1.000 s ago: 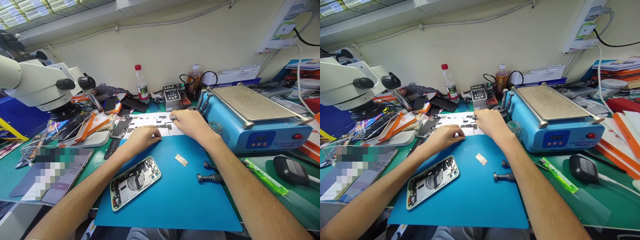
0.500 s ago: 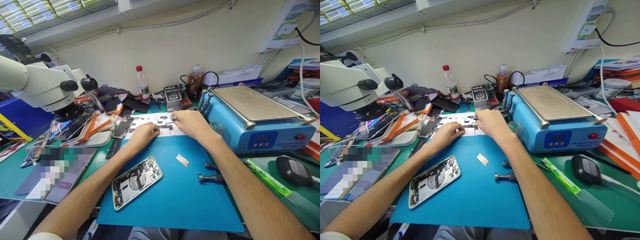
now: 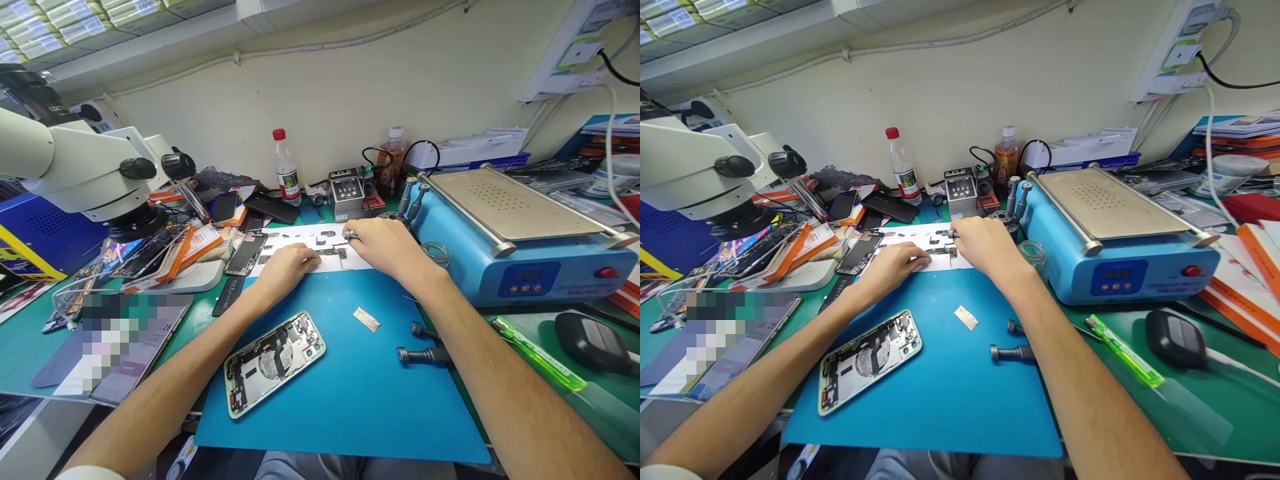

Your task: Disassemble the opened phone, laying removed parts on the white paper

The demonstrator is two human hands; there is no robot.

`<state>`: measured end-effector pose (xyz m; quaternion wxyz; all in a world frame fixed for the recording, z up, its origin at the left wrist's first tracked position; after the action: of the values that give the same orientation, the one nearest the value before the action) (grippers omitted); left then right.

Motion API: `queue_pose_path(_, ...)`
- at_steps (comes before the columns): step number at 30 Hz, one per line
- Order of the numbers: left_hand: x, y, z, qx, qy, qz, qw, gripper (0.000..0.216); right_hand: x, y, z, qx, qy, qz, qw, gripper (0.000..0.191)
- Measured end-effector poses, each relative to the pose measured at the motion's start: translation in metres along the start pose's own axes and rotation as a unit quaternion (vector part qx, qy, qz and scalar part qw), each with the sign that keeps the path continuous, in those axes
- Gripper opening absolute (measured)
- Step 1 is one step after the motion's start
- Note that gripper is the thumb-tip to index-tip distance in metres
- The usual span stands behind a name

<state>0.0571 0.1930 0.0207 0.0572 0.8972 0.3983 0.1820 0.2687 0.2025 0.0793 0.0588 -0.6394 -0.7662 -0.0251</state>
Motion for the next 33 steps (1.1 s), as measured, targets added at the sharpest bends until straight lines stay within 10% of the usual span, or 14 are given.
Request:
queue_pose_path(21,-0.002,0.0,-0.013,0.0,0.057,-0.03,0.998,0.014,0.0,0.001,0.002,0.007,0.003,0.003,1.0,0.039)
queue_pose_path(33,-0.001,0.019,-0.013,0.002,-0.034,0.07,0.997,0.009,-0.001,0.0,0.0,0.004,0.003,0.004,1.0,0.038)
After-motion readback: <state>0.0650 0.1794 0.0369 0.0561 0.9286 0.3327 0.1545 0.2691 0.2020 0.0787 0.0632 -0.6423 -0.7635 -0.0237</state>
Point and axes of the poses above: each hand's wrist, its own x-axis towards the middle knuckle, its own z-axis out of the palm, y = z × x, the point moved 3 cm from there along x, towards the middle knuckle, and after that the axes turned 11 degrees about z, right-handed, at the moved point
